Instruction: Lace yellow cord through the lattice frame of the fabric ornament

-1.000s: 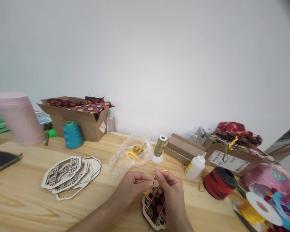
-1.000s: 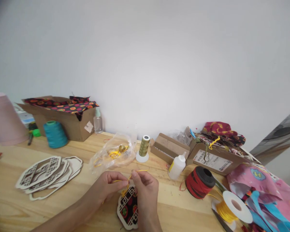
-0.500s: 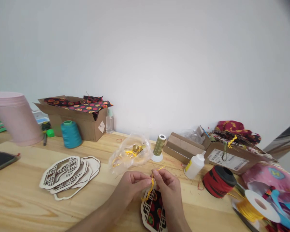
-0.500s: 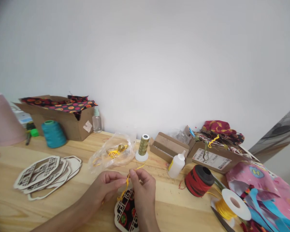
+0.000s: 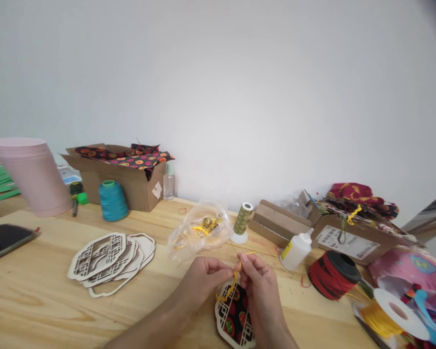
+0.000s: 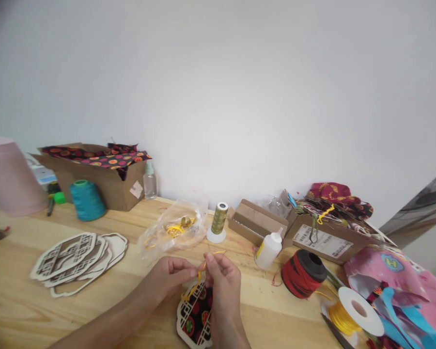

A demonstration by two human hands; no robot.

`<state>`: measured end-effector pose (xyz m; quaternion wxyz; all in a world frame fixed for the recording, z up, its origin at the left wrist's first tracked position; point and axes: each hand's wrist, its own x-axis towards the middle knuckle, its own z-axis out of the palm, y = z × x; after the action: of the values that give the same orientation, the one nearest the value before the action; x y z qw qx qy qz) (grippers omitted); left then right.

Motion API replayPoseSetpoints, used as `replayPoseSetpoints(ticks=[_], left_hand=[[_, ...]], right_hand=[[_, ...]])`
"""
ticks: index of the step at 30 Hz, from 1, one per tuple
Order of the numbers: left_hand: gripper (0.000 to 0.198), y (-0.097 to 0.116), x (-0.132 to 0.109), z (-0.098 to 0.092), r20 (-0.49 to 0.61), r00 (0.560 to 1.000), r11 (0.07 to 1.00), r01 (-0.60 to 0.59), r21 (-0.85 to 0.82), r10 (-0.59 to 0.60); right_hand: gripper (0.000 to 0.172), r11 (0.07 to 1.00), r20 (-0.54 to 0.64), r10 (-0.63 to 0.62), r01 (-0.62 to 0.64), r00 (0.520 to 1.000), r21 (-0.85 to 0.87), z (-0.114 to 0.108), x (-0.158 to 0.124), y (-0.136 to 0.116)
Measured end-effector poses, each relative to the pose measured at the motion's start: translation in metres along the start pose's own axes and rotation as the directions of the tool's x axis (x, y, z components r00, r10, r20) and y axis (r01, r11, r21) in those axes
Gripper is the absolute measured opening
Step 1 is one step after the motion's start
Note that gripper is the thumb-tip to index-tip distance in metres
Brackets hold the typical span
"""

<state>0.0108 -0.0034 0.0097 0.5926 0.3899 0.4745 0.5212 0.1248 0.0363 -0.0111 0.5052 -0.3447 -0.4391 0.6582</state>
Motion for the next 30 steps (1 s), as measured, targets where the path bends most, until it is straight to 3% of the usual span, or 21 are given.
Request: replayPoseSetpoints(ticks=[5, 10, 16, 24, 30], left_hand=[[0.016, 0.001, -0.002, -0.003, -0.048, 0.997, 0.999, 0.052, -0.018, -0.052], [0.015, 0.006, -0.002, -0.001, -0.020, 0.997, 0.996, 0.072, -0.045, -0.073], [0.013, 0.009, -0.004, 0.001, -0.053, 0.998, 0.996, 0.030, -0.087, -0.034], [0.014, -0.003, -0.002, 0.001, -0.103, 0.992, 0.994, 0.058, -0.091, -0.068], [0.016, -0.014, 0.003, -0.008, 0.021, 0.998, 0.988, 0.056, -0.146, -0.053]], right_hand=[[0.022, 1.000, 0.013, 0.007, -0.007, 1.000, -0.002, 0.002, 0.000, -0.003], [0.023, 0.999, 0.007, 0.000, 0.001, 1.000, -0.046, 0.001, 0.001, -0.001], [0.023, 0.998, 0.017, 0.009, -0.008, 1.000, -0.054, 0.000, 0.002, 0.001], [0.020, 0.995, -0.052, 0.029, -0.024, 0.998, 0.101, 0.004, -0.002, -0.003], [0.016, 0.990, -0.013, 0.040, -0.038, 0.999, 0.136, 0.002, -0.002, -0.002]])
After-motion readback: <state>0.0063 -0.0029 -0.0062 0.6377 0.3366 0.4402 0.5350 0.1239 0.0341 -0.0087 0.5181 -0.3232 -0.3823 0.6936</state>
